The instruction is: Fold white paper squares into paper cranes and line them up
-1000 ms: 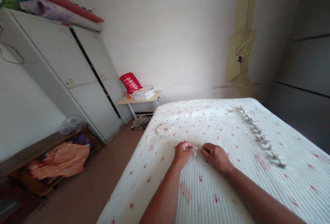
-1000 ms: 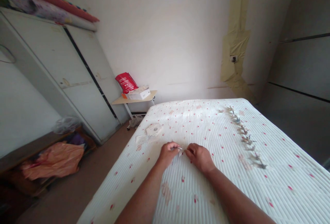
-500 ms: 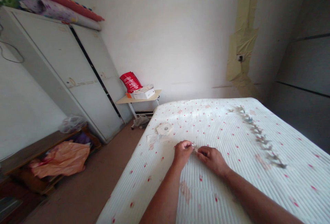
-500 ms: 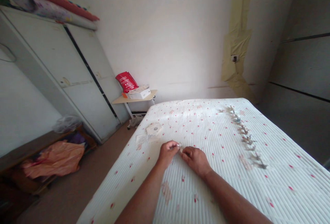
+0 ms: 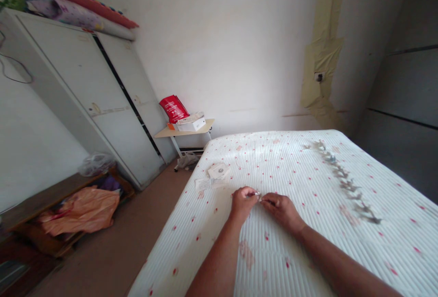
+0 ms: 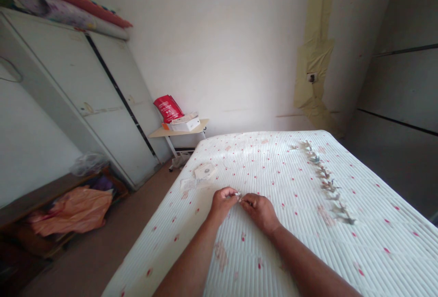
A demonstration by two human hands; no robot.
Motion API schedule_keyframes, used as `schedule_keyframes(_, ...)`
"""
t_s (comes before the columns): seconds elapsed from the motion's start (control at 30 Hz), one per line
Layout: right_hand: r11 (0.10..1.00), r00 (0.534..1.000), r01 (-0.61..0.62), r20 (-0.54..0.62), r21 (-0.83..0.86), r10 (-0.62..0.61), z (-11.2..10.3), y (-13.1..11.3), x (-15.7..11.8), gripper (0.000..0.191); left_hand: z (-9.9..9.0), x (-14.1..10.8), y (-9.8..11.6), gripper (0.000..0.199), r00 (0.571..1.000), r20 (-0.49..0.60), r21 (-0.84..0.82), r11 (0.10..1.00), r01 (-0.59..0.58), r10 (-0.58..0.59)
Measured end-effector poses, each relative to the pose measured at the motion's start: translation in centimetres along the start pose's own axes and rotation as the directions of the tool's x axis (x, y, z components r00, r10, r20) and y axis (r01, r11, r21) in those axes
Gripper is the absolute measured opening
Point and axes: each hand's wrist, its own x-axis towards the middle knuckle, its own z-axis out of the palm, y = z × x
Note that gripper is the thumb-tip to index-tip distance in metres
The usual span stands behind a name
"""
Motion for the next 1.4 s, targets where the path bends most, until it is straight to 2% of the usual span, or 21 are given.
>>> schedule_keyframes(0.2, 1.000, 0.998, -0.013, -0.056, -0.013, 0.012, 0.0, 0.0, 0.0, 0.015, 0.0, 0.0, 0.0, 0.007, 1.000, 0.003, 0.003, 1.000, 0.008, -0.008)
schedule_keyframes(0.3, 0.997, 0.997, 0.043, -0.067, -0.071, -0.048, 0.0, -0.1, -0.1, 0.012, 0.0, 0.1, -0.2, 0.007, 1.000, 0.000, 0.009, 1.000, 0.012, -0.012)
schedule_keyframes(0.47, 0.972, 0.978, 0.187, -0.061, -0.143, -0.198, 0.0, -0.2, -0.2, 0.017, 0.2, 0.2, -0.5, 0.006, 1.000, 0.001, 0.016, 1.000, 0.018, -0.018)
schedule_keyframes(0.7, 0.963, 0.977, 0.206, -0.027, -0.172, -0.213, 0.2, 0.4, 0.0, 0.024, 0.1, 0.2, -0.5, 0.006, 1.000, 0.008, 0.024, 1.000, 0.019, -0.019)
schedule_keyframes(0.83, 0.972, 0.977, 0.201, -0.045, -0.119, -0.208, 0.3, 0.2, 0.0, 0.023, 0.0, 0.1, -0.3, 0.007, 1.000, 0.012, 0.021, 1.000, 0.019, -0.020)
schedule_keyframes(0.93, 0.993, 0.990, 0.120, -0.067, -0.022, -0.121, -0.1, 0.4, 0.0, 0.027, -0.1, 0.0, -0.2, 0.008, 0.999, 0.024, 0.009, 1.000, 0.024, -0.024)
schedule_keyframes(1.0, 0.999, 0.992, 0.029, -0.120, 0.033, -0.025, -0.5, 0.9, 0.2, 0.036, -0.3, -0.1, -0.1, 0.008, 0.999, 0.044, 0.004, 1.000, 0.027, -0.027)
schedule_keyframes(1.03, 0.999, 0.985, 0.011, -0.170, 0.036, -0.005, -0.7, 1.2, 0.3, 0.034, -0.4, -0.1, -0.1, 0.008, 0.998, 0.056, 0.003, 1.000, 0.029, -0.029)
schedule_keyframes(1.13, 0.999, 0.966, 0.025, -0.259, 0.029, -0.016, -1.1, 2.0, 0.6, 0.025, -0.6, -0.2, -0.1, 0.007, 0.996, 0.086, -0.002, 0.999, 0.034, -0.034)
schedule_keyframes(1.3, 0.990, 0.971, 0.142, -0.192, -0.023, -0.144, -1.3, 1.8, 0.7, 0.023, -0.9, -0.3, 0.2, 0.004, 0.994, 0.114, 0.023, 1.000, -0.010, 0.007)
schedule_keyframes(1.4, 0.985, 0.974, 0.160, -0.150, -0.065, -0.168, -1.2, 1.4, 0.6, 0.023, -1.1, -0.4, 0.6, 0.003, 0.992, 0.126, 0.041, 0.999, -0.035, 0.029)
